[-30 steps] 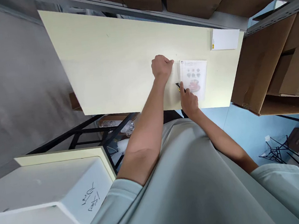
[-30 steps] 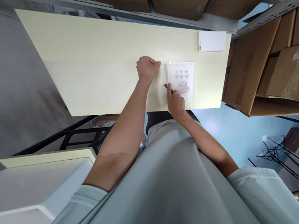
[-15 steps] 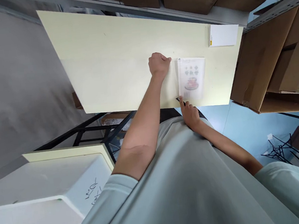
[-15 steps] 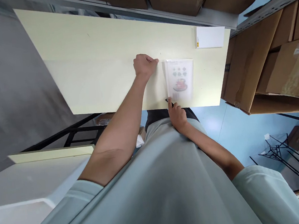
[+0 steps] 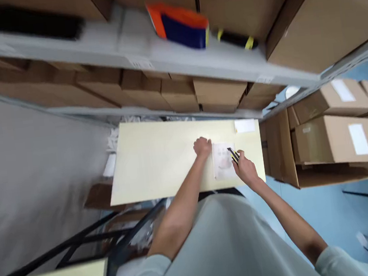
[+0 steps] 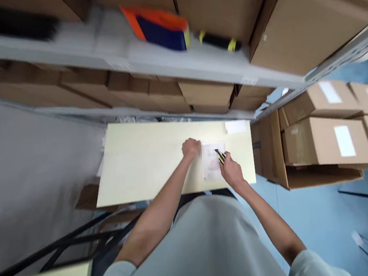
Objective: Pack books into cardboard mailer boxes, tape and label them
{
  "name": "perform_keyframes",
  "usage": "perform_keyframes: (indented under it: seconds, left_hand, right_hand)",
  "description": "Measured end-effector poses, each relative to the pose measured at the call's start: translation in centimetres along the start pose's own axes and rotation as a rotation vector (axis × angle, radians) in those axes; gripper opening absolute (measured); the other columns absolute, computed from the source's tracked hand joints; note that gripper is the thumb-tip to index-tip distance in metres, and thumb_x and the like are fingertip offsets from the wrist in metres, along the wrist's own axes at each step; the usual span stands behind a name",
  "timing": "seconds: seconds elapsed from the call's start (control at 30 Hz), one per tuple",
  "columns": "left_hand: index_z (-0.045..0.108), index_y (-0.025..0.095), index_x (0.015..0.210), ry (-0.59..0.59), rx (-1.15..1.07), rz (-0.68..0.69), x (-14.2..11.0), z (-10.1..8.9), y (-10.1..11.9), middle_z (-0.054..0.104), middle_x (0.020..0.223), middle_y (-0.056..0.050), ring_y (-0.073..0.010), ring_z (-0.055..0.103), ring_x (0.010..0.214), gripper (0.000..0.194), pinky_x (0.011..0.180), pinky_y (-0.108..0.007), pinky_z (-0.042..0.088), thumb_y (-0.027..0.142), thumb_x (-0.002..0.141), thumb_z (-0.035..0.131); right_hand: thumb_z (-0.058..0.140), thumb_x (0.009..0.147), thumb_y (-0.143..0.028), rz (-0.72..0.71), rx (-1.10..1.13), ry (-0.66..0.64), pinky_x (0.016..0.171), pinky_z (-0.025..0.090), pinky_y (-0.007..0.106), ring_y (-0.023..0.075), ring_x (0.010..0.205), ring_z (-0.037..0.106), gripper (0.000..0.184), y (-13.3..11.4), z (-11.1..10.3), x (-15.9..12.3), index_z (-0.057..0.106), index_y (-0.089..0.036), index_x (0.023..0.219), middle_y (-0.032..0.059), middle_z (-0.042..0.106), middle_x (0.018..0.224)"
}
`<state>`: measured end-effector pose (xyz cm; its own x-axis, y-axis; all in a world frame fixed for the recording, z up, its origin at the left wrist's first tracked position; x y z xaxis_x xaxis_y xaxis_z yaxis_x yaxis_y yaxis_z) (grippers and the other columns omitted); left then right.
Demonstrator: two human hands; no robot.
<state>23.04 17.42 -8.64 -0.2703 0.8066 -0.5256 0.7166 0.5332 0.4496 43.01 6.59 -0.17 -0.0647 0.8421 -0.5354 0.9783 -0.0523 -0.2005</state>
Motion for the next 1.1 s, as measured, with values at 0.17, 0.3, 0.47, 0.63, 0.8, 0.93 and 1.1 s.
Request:
perform_keyframes:
  seconds: [0.17,0.3,0.47,0.63,0.8,0.93,1.1]
  left_hand:
    - [0.082,0.022,0.106,0.175,-0.061,0.259,-1.7,-6.9,9.0,0.082,0.117,-0.012,-0.0298,0.072,0.117,0.028,0.107,-0.040,0.052,0.018,0.099,0.056]
    - [0.080,0.023,0.113,0.339,-0.094,0.544,-3.4,-13.4,16.1,0.081,0.118,-0.009,-0.0292,0.069,0.117,0.029,0.110,-0.041,0.050,0.020,0.103,0.053]
    - [0.078,0.021,0.116,0.464,-0.120,0.679,-4.8,-19.2,21.0,0.080,0.119,-0.011,-0.0316,0.067,0.119,0.026,0.108,-0.042,0.050,0.019,0.102,0.056]
    - [0.079,0.021,0.116,0.471,-0.117,0.660,-5.0,-19.9,19.8,0.079,0.119,-0.013,-0.0347,0.067,0.119,0.025,0.106,-0.045,0.050,0.020,0.102,0.059]
    - [0.079,0.021,0.114,0.315,-0.103,0.490,-4.2,-13.4,10.7,0.079,0.120,-0.012,-0.0329,0.069,0.120,0.023,0.111,-0.043,0.049,0.020,0.102,0.060]
    - [0.078,0.021,0.116,0.105,-0.139,0.209,-6.1,-3.6,-0.9,0.080,0.118,-0.012,-0.0300,0.071,0.118,0.024,0.109,-0.039,0.051,0.022,0.104,0.057]
    - [0.075,0.018,0.120,-0.079,-0.129,0.010,-10.4,6.4,-8.7,0.078,0.123,-0.014,-0.0274,0.072,0.116,0.025,0.104,-0.036,0.053,0.033,0.105,0.063]
  right_hand:
    - [0.048,0.113,-0.038,-0.155,-0.037,0.388,0.075,0.054,0.035,0.0292,0.096,0.074,0.040,-1.3,-13.3,5.4,0.053,-0.014,0.144,0.0202,0.065,0.135]
    - [0.047,0.111,-0.033,-0.338,-0.092,0.689,0.085,0.055,0.037,0.0322,0.114,0.066,0.045,-4.8,-24.7,9.1,0.056,-0.016,0.152,0.0214,0.058,0.140]
    - [0.048,0.109,-0.024,-0.401,-0.129,0.711,0.099,0.050,0.041,0.0301,0.113,0.062,0.039,-8.5,-31.9,13.9,0.066,-0.021,0.144,0.0168,0.062,0.136]
    - [0.048,0.109,-0.024,-0.363,-0.121,0.645,0.110,0.045,0.045,0.0316,0.123,0.059,0.038,-9.8,-32.9,16.7,0.071,-0.021,0.139,0.0163,0.065,0.136]
    - [0.045,0.109,-0.030,-0.490,0.024,0.811,0.117,0.041,0.056,0.0365,0.138,0.051,0.042,-7.4,-29.4,15.2,0.066,-0.017,0.144,0.0210,0.056,0.151]
    - [0.037,0.112,-0.040,-0.486,0.257,0.767,0.118,0.044,0.057,0.0328,0.136,0.056,0.044,-0.1,-16.8,12.8,0.062,-0.020,0.143,0.0183,0.060,0.144]
    - [0.048,0.103,-0.037,-0.032,0.473,0.359,0.104,0.056,0.048,0.0298,0.107,0.070,0.040,9.0,3.2,6.8,0.070,-0.011,0.123,0.0209,0.074,0.117]
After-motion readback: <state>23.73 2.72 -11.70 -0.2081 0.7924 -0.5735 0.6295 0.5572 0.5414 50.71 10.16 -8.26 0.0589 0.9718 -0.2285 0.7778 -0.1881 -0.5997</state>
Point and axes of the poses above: each hand's wrist, its own x-axis towards the middle knuckle, its own z-axis out of the palm, y = z × x, the point moved 5 cm from there along x, towards the middle knuckle
